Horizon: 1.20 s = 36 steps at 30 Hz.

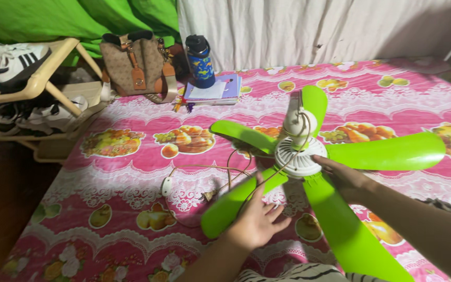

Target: The person wipes a green fan blade with a gray cloth, then attaches three green blades to a white fan motor housing on a table. The person secures each blade in turn and finishes by wiping the motor housing.

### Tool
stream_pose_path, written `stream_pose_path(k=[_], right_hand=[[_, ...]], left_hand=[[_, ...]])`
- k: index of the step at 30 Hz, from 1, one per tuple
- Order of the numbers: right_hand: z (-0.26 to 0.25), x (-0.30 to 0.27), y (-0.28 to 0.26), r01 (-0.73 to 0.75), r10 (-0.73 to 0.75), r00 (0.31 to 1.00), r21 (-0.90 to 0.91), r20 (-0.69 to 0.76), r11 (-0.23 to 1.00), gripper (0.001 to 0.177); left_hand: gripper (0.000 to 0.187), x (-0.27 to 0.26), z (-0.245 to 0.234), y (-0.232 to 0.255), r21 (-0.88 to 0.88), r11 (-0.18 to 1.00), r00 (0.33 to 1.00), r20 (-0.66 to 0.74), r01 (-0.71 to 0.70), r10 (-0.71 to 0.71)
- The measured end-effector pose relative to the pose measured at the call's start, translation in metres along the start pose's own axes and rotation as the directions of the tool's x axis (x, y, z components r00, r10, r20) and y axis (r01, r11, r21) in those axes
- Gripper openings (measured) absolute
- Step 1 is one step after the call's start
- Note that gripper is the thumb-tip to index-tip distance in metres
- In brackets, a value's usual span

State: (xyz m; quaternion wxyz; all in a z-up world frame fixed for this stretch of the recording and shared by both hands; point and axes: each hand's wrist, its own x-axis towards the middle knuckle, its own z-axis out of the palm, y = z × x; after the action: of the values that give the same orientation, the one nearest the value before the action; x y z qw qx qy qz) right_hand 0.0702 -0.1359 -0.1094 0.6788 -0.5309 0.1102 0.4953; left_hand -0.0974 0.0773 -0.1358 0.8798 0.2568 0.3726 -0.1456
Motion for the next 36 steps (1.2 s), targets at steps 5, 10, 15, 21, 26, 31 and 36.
stream_pose_path(k=[5, 10, 15, 21, 26, 31, 36], right_hand=[[0.000, -0.001, -0.003, -0.097, 0.097, 0.995, -0.007, -0.024, 0.995, 0.061], [-0.019, 0.019, -0.007, -0.170, 0.160, 0.975, -0.054, -0.152, 0.984, 0.064], [-0.037, 0.056, 0.000, -0.055, 0.046, 0.984, -0.048, -0.172, 0.997, 0.063], [-0.036, 0.053, -0.005, -0.043, -0.181, 0.853, -0.411, -0.490, 0.910, 0.050], [-0.027, 0.023, -0.002, 0.069, -0.445, 0.818, -0.706, -0.364, 0.704, 0.042], [-0.012, 0.012, 0.028, 0.027, -0.532, 0.767, -0.812, -0.357, 0.584, 0.062], [0.002, 0.038, 0.057, -0.258, -0.583, 0.618, -0.836, -0.528, 0.484, 0.110]], left_hand=[[0.119, -0.022, -0.022, 0.003, 0.022, 0.995, 0.995, 0.045, 0.092, -0.093], [0.108, -0.042, -0.021, 0.019, 0.122, 0.989, 0.934, 0.334, 0.089, -0.125], [0.066, -0.042, -0.020, 0.035, 0.104, 0.976, 0.920, 0.366, -0.191, 0.141], [0.034, -0.015, -0.053, 0.054, 0.346, 0.835, 0.892, 0.010, -0.427, 0.452], [0.029, -0.008, -0.084, 0.063, 0.697, 0.622, 0.893, 0.058, -0.356, 0.447], [0.047, -0.021, -0.100, 0.048, 0.812, 0.582, 0.991, -0.045, -0.036, 0.124], [0.078, -0.018, -0.113, 0.035, 0.767, 0.641, 0.999, 0.036, -0.025, -0.004]])
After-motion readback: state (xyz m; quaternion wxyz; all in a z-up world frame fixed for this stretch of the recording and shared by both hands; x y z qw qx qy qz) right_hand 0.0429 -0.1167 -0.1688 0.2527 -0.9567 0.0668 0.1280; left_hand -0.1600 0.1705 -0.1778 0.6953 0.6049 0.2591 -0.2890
